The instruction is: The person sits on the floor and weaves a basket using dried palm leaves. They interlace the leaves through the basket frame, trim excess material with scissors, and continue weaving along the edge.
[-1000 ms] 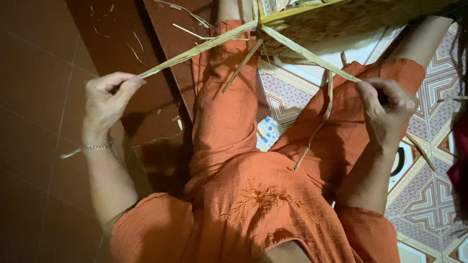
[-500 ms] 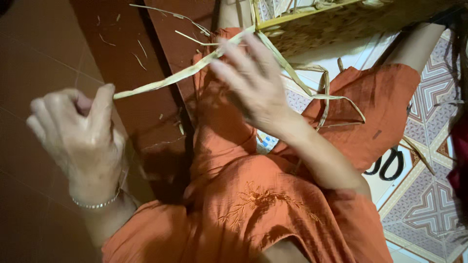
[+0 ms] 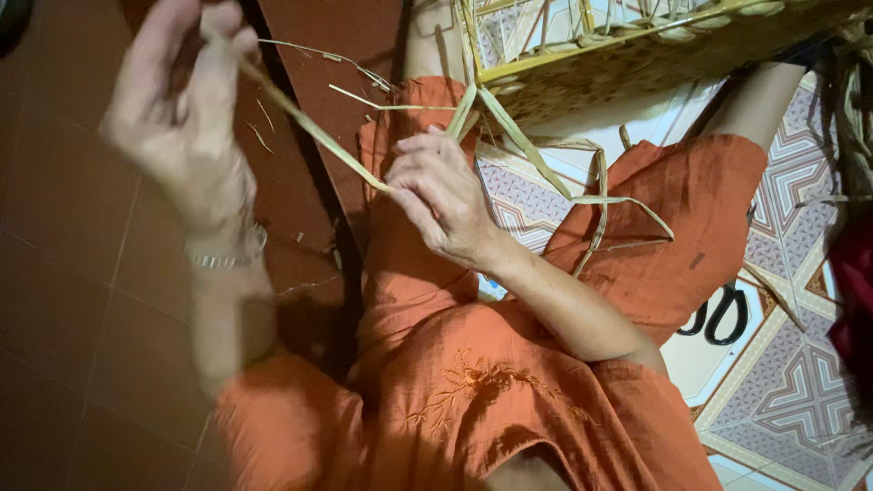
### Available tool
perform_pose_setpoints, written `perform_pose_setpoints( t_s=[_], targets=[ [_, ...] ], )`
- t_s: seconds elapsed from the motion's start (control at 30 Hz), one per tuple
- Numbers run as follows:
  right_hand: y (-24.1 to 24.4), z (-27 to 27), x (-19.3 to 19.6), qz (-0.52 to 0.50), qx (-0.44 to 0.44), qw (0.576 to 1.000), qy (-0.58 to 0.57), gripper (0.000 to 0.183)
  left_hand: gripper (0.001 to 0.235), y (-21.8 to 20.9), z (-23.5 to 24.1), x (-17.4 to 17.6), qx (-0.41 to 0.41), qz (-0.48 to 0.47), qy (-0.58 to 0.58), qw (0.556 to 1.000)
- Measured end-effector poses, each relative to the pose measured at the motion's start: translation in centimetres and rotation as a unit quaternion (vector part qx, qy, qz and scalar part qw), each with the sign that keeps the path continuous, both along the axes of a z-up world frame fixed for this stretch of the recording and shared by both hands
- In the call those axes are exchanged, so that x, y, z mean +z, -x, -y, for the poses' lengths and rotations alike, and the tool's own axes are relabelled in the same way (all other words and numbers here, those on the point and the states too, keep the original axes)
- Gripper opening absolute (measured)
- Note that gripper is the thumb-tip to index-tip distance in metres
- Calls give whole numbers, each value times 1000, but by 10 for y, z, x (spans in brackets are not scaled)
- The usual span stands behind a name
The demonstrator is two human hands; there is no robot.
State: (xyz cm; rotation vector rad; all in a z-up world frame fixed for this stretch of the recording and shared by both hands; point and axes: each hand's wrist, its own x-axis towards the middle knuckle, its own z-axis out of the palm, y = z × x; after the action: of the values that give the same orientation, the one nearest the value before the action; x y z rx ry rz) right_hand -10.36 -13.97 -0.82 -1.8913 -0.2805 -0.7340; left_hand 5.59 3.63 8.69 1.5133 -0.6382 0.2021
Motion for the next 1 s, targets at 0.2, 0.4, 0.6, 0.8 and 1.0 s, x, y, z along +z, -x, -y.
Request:
perform_pose_setpoints(
  t_s=[0.2,0.4,0.6,0.8,1.0],
  targets=[
    [19,27,2,19,34,996,-80,9,45,-52,44,-17,46,424,-307,851],
    [33,26,3,88,-11,996,17,22,19,-38,86,-24,34,313,-155,936],
    [16,74,-27,-44,-201,975,-89,9,33,-20,90,-36,-273,-104,-33,956],
    [-10,84,-55,-138,-152,904,-374,12,29,-13,115,-60,-252,-69,-99,960],
    [-21,75,-57,-143,-148,877,-435,19,22,-15,122,-59,-209,-62,-77,973]
  ],
)
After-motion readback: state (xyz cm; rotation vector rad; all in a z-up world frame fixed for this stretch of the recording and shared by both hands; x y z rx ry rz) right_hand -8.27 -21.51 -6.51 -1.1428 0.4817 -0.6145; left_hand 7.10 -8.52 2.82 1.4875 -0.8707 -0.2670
